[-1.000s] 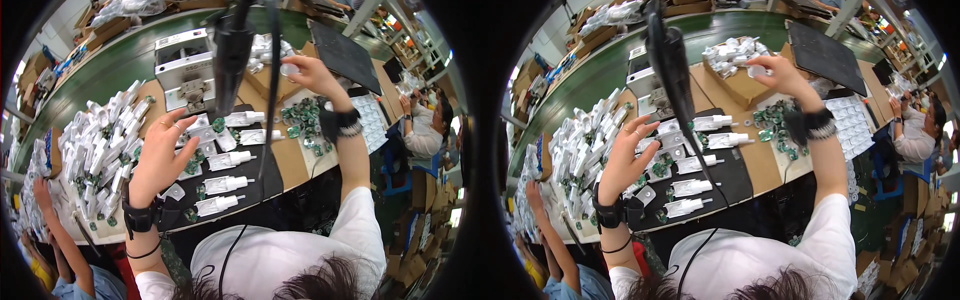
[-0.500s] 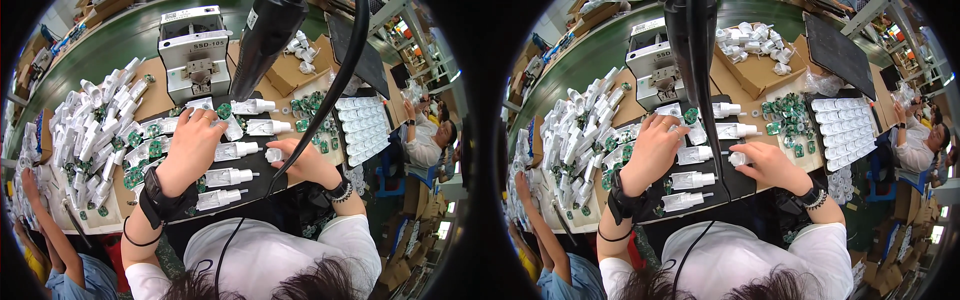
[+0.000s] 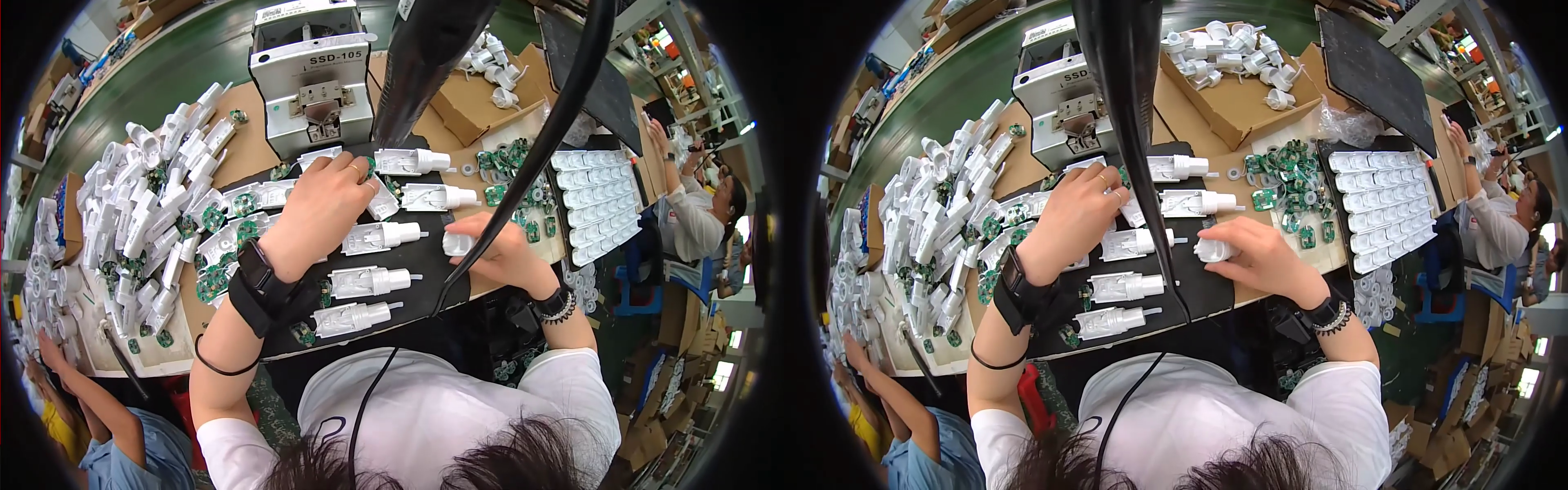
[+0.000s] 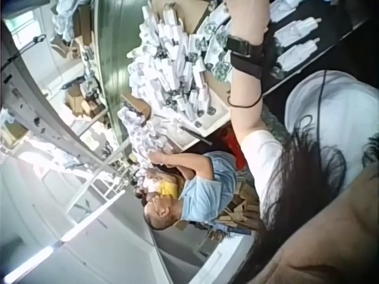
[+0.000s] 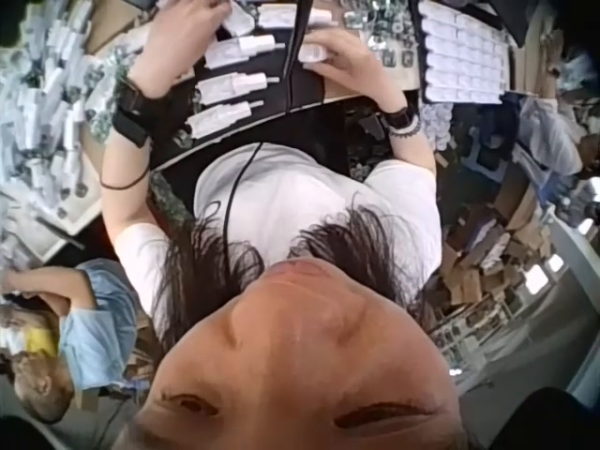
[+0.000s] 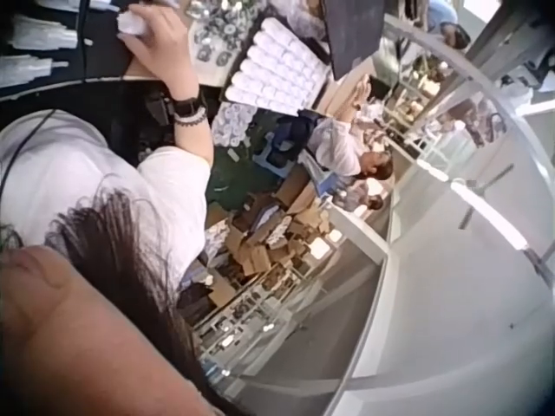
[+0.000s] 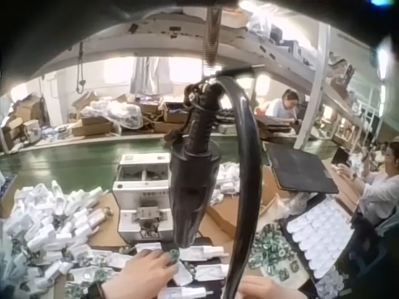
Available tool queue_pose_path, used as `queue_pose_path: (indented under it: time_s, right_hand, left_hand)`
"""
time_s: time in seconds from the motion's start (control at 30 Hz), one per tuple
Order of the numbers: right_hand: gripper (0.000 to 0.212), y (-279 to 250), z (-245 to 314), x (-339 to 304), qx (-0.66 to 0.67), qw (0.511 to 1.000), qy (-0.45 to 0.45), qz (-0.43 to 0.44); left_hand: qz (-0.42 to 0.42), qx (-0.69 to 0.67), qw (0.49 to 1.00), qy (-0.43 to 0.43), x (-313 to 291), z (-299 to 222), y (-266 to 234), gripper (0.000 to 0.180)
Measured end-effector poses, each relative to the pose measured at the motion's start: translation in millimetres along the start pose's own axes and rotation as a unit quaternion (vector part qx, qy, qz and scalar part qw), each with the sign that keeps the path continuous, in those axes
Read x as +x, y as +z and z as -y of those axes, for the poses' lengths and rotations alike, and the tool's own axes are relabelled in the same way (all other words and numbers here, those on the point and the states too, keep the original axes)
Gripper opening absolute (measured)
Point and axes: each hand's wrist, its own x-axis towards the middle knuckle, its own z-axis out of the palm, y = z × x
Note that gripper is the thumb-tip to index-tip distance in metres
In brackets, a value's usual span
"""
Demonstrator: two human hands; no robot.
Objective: The person assembles electronic devices by fitting circuit boards into plastic housings, attaching white plastic nozzles, and securing the assemblies with a power screwdriver.
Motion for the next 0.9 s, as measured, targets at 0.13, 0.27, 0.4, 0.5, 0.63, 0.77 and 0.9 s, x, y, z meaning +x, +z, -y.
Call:
queue_pose_path:
  time_s: [0.13,0.27,0.4,0.5,0.63,0.77,0.9]
  right_hand:
    - [0.043,-13.9,-2.5,-2.0,0.012,0.997,0.055,-0.051]
    - [0.041,-19.0,-11.0,-2.1,0.038,0.993,0.079,-0.076]
    - [0.042,-8.6,-24.7,0.9,0.106,0.981,0.066,-0.146]
    - [0.041,-3.1,-31.3,5.1,0.161,0.971,0.079,-0.157]
    - [0.041,-10.2,-21.7,10.3,0.111,0.983,0.087,-0.114]
    - [0.038,-13.7,-18.1,6.4,0.109,0.983,0.084,-0.124]
    - [0.033,-20.6,6.8,3.9,0.245,0.94,0.15,-0.183]
  left_hand:
    - [-0.018,-0.012,1.0,0.015,-5.1,2.5,-3.5,0.012]
    - [-0.054,0.0,0.998,0.032,-9.4,3.9,-8.2,0.011]
    - [-0.074,0.033,0.996,0.032,-14.1,4.3,-17.8,0.012]
    - [-0.067,0.062,0.996,0.02,-15.6,3.3,-26.6,0.014]
    - [-0.051,0.096,0.994,0.005,-18.6,0.8,-42.3,0.015]
    - [-0.087,0.079,0.993,0.028,-23.7,-10.5,-60.4,0.015]
    - [-0.134,0.015,0.986,0.096,-23.5,-33.5,-61.4,0.013]
